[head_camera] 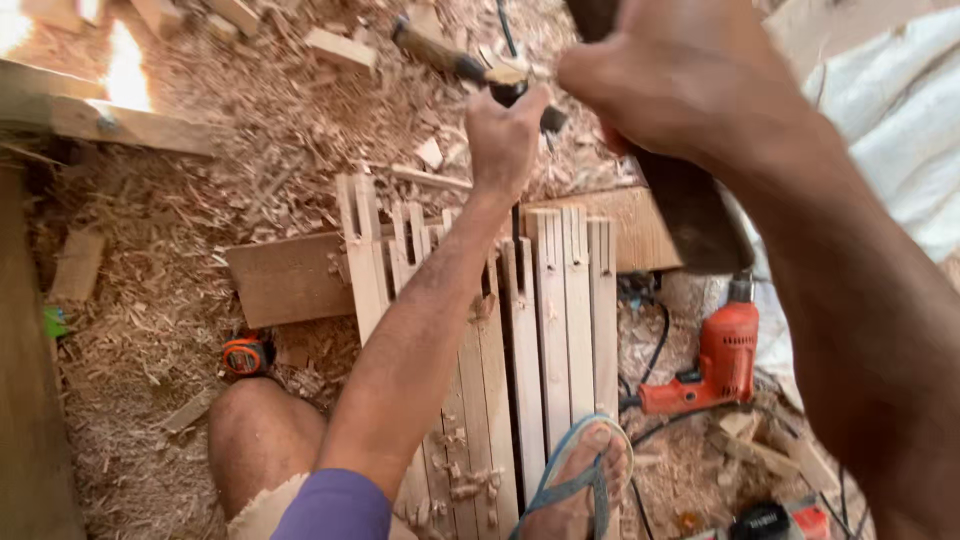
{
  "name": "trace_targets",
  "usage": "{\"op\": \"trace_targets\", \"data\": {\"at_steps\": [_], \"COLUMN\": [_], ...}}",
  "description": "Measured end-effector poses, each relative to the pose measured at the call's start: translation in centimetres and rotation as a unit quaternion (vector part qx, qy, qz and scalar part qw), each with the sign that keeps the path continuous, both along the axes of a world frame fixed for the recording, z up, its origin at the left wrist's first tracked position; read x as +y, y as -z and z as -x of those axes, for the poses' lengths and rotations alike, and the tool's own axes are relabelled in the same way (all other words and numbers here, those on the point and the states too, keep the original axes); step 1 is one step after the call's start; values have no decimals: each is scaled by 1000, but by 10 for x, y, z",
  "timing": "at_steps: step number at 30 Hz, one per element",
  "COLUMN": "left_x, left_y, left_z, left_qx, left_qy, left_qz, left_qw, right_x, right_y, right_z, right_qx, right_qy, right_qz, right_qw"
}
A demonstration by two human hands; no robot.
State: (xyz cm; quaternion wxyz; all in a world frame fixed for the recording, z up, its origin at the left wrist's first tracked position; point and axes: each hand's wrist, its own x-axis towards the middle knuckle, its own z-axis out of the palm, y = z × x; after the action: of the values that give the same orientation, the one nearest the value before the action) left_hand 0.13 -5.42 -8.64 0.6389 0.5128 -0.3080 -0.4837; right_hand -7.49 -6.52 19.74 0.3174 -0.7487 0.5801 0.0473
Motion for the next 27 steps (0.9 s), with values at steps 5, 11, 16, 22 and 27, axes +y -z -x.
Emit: {"op": "trace_targets", "data": {"at_steps": [5,11,16,22,27], "left_x": [26,-14,28,-3,-2], "left_y": [6,-10,-13,4,17], "left_z": [10,1,14,4,4], "left_qx": [36,-56,-7,-66,-43], "left_qy": [-25,-51,-10,-39,-36], "left_qz": [18,-117,-16,-161,-70], "left_qw": [999,990,1000,984,996], "right_x": [-4,-22,-24,-8,-17], "right_y": [32,15,42,25,-2], "right_z": [-10,10,0,0,-8], "right_qx": [38,18,42,67,-119], "right_qy": [-28,-64,-47,-37,-34], "right_qz": [-145,-9,-102,-121,0], "right_qw": [988,998,993,990,992]}}
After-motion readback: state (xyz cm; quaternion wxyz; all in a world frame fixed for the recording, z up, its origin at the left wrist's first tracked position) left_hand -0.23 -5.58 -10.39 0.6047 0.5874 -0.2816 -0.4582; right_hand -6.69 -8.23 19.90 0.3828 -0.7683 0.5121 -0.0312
